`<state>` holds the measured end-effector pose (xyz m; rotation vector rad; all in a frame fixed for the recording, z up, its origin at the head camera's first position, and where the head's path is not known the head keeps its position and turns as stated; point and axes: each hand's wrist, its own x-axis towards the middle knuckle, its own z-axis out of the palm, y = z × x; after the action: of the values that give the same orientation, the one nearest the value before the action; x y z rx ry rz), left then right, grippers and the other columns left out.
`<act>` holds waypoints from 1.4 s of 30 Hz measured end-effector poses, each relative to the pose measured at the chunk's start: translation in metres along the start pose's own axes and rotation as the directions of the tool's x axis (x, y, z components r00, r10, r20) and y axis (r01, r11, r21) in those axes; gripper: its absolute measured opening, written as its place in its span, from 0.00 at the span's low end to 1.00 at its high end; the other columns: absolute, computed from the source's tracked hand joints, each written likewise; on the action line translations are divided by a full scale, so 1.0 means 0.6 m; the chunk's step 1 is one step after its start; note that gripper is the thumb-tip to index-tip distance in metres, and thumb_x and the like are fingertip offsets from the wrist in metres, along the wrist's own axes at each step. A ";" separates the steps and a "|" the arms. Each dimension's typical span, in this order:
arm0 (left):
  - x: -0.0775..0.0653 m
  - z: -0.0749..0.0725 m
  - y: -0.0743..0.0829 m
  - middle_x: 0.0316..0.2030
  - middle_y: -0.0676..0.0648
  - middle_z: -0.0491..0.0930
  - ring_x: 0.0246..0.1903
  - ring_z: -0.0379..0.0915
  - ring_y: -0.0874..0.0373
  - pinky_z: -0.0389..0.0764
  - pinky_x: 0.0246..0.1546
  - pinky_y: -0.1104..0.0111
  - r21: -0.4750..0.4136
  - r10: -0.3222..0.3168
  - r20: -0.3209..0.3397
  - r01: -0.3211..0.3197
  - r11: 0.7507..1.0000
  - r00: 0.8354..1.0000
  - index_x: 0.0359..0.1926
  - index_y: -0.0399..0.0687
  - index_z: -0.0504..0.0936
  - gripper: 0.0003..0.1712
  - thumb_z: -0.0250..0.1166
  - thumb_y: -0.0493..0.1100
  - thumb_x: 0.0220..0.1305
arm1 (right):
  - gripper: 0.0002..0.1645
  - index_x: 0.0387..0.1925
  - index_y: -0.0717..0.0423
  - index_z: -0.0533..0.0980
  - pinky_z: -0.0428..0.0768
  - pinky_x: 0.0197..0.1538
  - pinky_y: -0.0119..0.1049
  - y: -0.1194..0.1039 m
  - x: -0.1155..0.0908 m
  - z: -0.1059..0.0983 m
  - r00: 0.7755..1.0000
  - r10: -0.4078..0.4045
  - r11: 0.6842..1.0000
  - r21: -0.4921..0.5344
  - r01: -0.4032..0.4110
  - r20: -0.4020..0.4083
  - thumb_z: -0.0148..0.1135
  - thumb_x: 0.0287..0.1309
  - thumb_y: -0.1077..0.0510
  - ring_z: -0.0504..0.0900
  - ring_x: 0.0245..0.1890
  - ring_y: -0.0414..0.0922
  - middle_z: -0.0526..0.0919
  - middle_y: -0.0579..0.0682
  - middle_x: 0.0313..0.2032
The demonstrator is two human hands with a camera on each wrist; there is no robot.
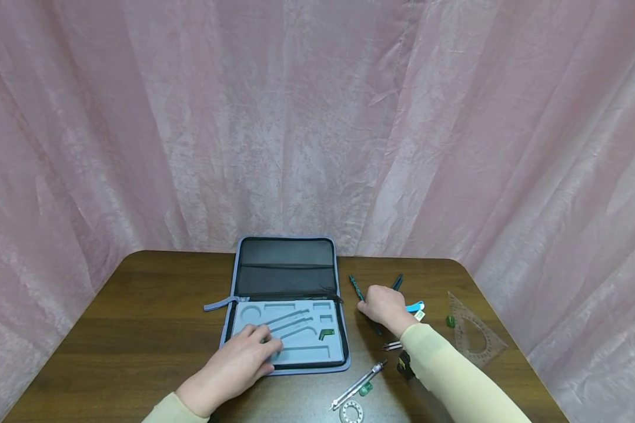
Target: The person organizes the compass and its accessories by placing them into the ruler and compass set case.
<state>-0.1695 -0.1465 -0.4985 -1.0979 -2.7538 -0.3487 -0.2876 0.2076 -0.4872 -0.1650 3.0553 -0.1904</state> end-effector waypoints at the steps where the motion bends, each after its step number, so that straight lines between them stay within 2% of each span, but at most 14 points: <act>1: 0.000 0.000 0.000 0.45 0.52 0.78 0.47 0.78 0.49 0.86 0.43 0.56 -0.002 -0.002 0.001 0.002 1.000 1.000 0.51 0.56 0.86 0.15 0.81 0.47 0.68 | 0.31 0.10 0.47 0.66 0.76 0.26 0.46 0.001 0.000 0.001 1.000 -0.003 1.000 0.013 0.003 0.001 0.67 0.67 0.51 0.71 0.21 0.46 0.69 0.44 0.16; 5: -0.001 -0.001 -0.002 0.45 0.52 0.79 0.48 0.79 0.49 0.86 0.44 0.56 -0.011 -0.009 -0.001 0.009 1.000 1.000 0.52 0.56 0.87 0.16 0.82 0.47 0.67 | 0.33 0.09 0.46 0.62 0.57 0.24 0.39 0.003 -0.002 0.003 1.000 -0.021 0.997 0.074 0.021 -0.007 0.66 0.67 0.53 0.58 0.18 0.42 0.57 0.40 0.13; 7: -0.001 0.001 -0.004 0.47 0.52 0.80 0.49 0.79 0.49 0.86 0.45 0.55 -0.009 -0.004 -0.010 0.004 1.000 1.000 0.53 0.57 0.88 0.16 0.82 0.47 0.67 | 0.31 0.10 0.47 0.62 0.54 0.25 0.39 0.004 -0.004 0.004 0.999 -0.033 0.994 0.103 0.034 -0.019 0.66 0.66 0.54 0.55 0.19 0.41 0.56 0.40 0.13; 10: -0.006 0.004 -0.005 0.51 0.50 0.82 0.53 0.79 0.48 0.87 0.49 0.53 0.000 0.006 -0.030 -0.006 1.000 1.000 0.55 0.56 0.88 0.18 0.82 0.47 0.67 | 0.22 0.17 0.48 0.71 0.64 0.26 0.39 0.007 -0.010 0.001 0.997 -0.050 0.991 0.122 0.058 -0.063 0.68 0.66 0.55 0.63 0.21 0.41 0.68 0.40 0.18; 14: -0.016 0.005 -0.006 0.57 0.47 0.83 0.57 0.80 0.46 0.87 0.54 0.49 0.023 0.007 -0.058 -0.005 1.000 0.998 0.58 0.55 0.89 0.21 0.82 0.46 0.67 | 0.08 0.30 0.50 0.82 0.82 0.34 0.45 0.009 -0.015 -0.003 0.987 -0.089 0.985 0.135 0.107 -0.134 0.70 0.66 0.55 0.77 0.27 0.43 0.83 0.43 0.28; 16: -0.023 0.003 -0.008 0.58 0.46 0.84 0.58 0.81 0.46 0.87 0.54 0.48 0.044 0.003 -0.075 0.000 0.999 0.997 0.59 0.55 0.89 0.21 0.82 0.45 0.66 | 0.07 0.32 0.50 0.82 0.83 0.35 0.47 0.009 -0.017 -0.005 0.982 -0.105 0.981 0.143 0.129 -0.159 0.70 0.66 0.55 0.78 0.27 0.43 0.84 0.43 0.29; 21: -0.042 -0.006 -0.014 0.57 0.45 0.85 0.57 0.83 0.45 0.87 0.53 0.48 0.104 -0.025 -0.112 0.037 0.994 0.993 0.58 0.52 0.89 0.22 0.83 0.46 0.65 | 0.07 0.31 0.49 0.80 0.80 0.31 0.43 0.006 -0.024 -0.008 0.966 -0.155 0.972 0.139 0.187 -0.208 0.71 0.65 0.57 0.76 0.25 0.40 0.82 0.40 0.26; 27: -0.065 -0.011 -0.022 0.56 0.47 0.86 0.55 0.84 0.49 0.90 0.50 0.54 0.091 -0.082 -0.130 0.094 0.991 0.988 0.56 0.47 0.90 0.21 0.83 0.45 0.64 | 0.08 0.31 0.50 0.80 0.79 0.30 0.41 -0.002 -0.036 -0.016 0.934 -0.236 0.955 0.115 0.274 -0.267 0.72 0.65 0.58 0.76 0.24 0.37 0.81 0.38 0.24; 34: -0.082 -0.007 -0.027 0.57 0.45 0.86 0.58 0.83 0.48 0.89 0.53 0.52 0.035 -0.081 -0.141 0.086 0.996 0.987 0.55 0.43 0.90 0.21 0.83 0.39 0.63 | 0.10 0.31 0.48 0.80 0.77 0.29 0.37 -0.014 -0.051 -0.020 0.896 -0.319 0.933 0.062 0.353 -0.308 0.75 0.66 0.59 0.74 0.24 0.35 0.78 0.36 0.25; 42: -0.089 -0.007 -0.026 0.59 0.44 0.85 0.60 0.82 0.47 0.88 0.57 0.51 -0.009 -0.095 -0.115 0.095 0.995 0.989 0.58 0.41 0.88 0.24 0.83 0.38 0.63 | 0.08 0.35 0.49 0.82 0.78 0.30 0.34 -0.038 -0.071 -0.027 0.827 -0.455 0.875 0.009 0.485 -0.331 0.76 0.63 0.61 0.75 0.26 0.34 0.79 0.37 0.28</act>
<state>-0.1417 -0.1939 -0.5091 -0.9183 -2.7097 -0.4151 -0.2443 0.1920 -0.4652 -0.9823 3.2456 -0.4253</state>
